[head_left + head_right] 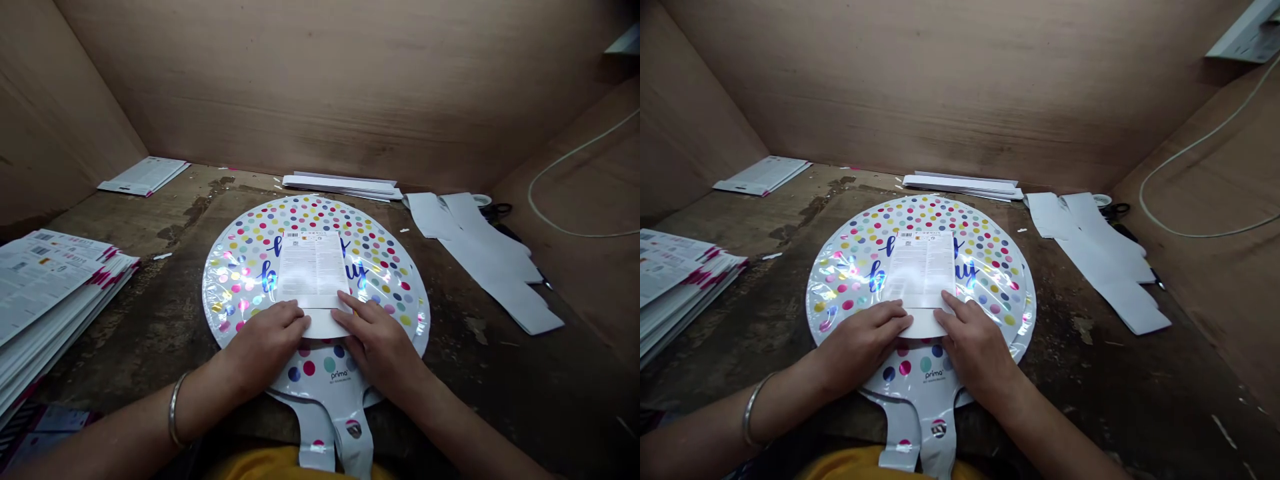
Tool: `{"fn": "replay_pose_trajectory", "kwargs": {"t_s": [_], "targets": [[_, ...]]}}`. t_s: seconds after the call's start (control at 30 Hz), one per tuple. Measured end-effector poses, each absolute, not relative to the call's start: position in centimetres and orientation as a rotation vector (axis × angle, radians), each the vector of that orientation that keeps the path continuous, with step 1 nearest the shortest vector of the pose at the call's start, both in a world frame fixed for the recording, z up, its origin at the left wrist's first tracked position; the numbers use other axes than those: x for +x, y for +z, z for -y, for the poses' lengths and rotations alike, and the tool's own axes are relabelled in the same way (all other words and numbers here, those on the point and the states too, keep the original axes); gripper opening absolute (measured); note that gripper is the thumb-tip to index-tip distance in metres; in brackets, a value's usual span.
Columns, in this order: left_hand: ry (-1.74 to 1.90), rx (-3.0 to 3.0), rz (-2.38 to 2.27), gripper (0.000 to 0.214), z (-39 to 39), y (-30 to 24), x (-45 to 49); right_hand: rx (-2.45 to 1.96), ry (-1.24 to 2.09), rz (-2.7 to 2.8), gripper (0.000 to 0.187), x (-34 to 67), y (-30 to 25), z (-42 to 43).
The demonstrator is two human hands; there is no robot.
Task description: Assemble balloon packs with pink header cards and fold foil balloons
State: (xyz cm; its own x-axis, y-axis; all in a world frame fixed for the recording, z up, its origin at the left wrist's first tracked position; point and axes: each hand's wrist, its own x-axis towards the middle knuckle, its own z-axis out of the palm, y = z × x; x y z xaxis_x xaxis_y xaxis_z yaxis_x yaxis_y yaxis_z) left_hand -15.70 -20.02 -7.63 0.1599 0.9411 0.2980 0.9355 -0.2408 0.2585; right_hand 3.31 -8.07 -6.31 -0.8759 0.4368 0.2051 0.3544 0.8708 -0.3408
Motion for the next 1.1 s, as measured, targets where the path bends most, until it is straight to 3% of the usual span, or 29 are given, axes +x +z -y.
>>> {"fn": "replay_pose_trajectory", "kwargs": {"t_s": [0.27, 0.47, 0.57, 0.7, 1.1], "targets": [[0.645, 2.143, -2.027, 0.020, 19.1, -7.5, -16.1, -0.691, 0.823, 2.597, 0.013, 1.7, -5.6, 7.5], [0.658, 1.785, -1.991, 0.020, 18.2, -6.5, -17.4, -0.903, 0.781, 2.677, 0.024, 0.9, -5.4, 6.4], [0.660, 1.798, -1.898, 0.009, 18.4, -6.3, -17.7, -0.757, 0.936, 2.658, 0.006, 1.3, -5.5, 6.4], [0.667, 1.932, -1.911, 0.016, 19.1, -6.5, -17.1, -0.551, 0.885, 2.635, 0.027, 1.6, -5.7, 7.0], [0.764, 1.865, -1.952, 0.008, 20.2, -6.9, -17.3, -0.699, 0.853, 2.687, 0.014, 0.3, -5.5, 8.3]]}}
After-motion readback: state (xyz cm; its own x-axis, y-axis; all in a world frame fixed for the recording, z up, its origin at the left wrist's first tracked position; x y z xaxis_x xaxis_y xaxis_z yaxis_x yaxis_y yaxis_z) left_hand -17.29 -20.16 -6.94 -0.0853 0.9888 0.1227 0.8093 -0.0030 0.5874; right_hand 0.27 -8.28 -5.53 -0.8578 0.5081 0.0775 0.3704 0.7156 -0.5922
